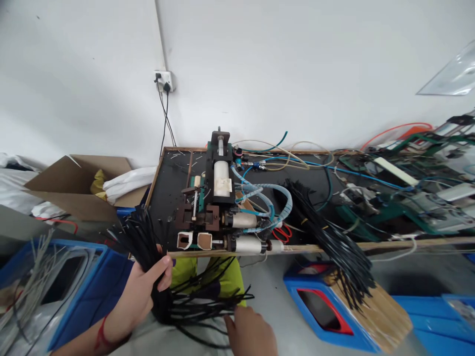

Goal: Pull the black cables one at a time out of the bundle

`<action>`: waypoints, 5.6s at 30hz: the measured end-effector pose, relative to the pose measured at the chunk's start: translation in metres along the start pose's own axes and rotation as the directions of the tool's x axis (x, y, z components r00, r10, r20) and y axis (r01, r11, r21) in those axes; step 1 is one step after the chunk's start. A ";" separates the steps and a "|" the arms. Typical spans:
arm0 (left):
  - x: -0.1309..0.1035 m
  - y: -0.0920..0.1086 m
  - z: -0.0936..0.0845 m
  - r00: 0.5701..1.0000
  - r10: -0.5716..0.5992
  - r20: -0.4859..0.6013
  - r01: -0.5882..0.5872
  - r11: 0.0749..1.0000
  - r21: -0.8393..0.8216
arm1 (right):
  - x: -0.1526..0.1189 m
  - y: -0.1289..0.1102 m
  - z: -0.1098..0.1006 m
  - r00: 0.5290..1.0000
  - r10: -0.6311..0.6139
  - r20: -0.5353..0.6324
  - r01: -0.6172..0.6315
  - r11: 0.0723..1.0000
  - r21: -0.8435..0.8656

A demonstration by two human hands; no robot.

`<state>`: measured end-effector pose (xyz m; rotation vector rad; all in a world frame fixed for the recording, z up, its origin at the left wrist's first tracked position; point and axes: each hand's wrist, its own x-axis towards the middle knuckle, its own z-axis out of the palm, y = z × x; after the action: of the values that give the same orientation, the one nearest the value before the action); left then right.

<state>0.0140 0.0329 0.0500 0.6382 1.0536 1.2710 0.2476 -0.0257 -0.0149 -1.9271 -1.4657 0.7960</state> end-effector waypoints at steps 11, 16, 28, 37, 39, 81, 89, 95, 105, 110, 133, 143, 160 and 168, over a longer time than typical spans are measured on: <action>-0.005 -0.020 0.003 0.992 -0.028 0.124 0.007 0.986 0.167 | 0.029 -0.137 0.021 0.951 -0.292 -0.101 0.290 0.730 0.619; -0.006 -0.014 0.004 0.994 -0.037 0.098 0.030 0.997 0.073 | 0.026 -0.130 0.033 0.963 -0.223 -0.150 0.261 0.644 0.719; 0.003 -0.004 0.000 1.000 -0.003 0.009 0.003 1.000 0.002 | 0.018 -0.101 0.044 0.959 -0.284 -0.011 0.240 0.787 0.568; 0.010 0.003 -0.001 0.997 -0.012 -0.075 0.003 0.994 -0.107 | 0.006 -0.090 0.048 0.886 -0.304 0.349 -0.063 0.667 0.742; 0.010 0.003 0.001 0.999 -0.005 -0.045 0.001 0.996 -0.090 | 0.006 -0.087 0.058 0.903 -0.244 0.353 -0.240 0.396 0.887; 0.010 -0.002 0.003 0.998 0.006 -0.059 -0.009 0.999 -0.044 | 0.027 -0.095 0.080 0.828 -0.248 0.503 -0.560 -0.341 0.755; 0.005 -0.003 0.003 0.996 -0.003 -0.086 -0.001 0.999 -0.044 | 0.027 -0.085 0.078 0.957 -0.045 0.286 -0.241 0.420 0.875; 0.003 -0.004 0.002 0.998 0.038 -0.053 -0.041 0.998 -0.046 | 0.026 -0.082 0.064 0.972 -0.065 0.224 -0.117 0.692 0.712; 0.001 -0.011 -0.007 0.999 0.038 -0.004 -0.038 0.999 -0.024 | -0.005 -0.032 0.023 0.961 -0.231 0.154 0.238 0.971 -0.024; -0.004 -0.016 -0.013 0.995 0.041 0.089 -0.045 0.998 0.047 | -0.009 0.002 -0.032 0.972 0.213 0.097 -0.130 0.838 -0.530; -0.005 -0.008 0.004 0.995 0.012 -0.102 -0.018 0.998 -0.066 | 0.010 -0.106 0.032 0.975 -0.119 -0.190 0.223 0.581 0.783; 0.001 -0.006 0.000 0.999 0.033 -0.034 -0.033 0.999 0.001 | 0.005 -0.100 0.052 0.911 -0.404 0.088 0.315 0.816 0.485; 0.010 0.004 0.006 0.986 0.109 -0.128 -0.102 0.993 0.056 | -0.005 -0.085 0.042 0.875 -0.288 0.390 0.028 0.833 0.553; 0.010 -0.001 0.006 0.989 0.130 -0.075 -0.135 0.989 -0.058 | 0.009 -0.080 0.055 0.873 -0.262 0.411 -0.401 0.092 0.911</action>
<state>0.0190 0.0437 0.0489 0.6268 1.0383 1.4464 0.1583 0.0057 0.0085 -0.6216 -0.5193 1.8325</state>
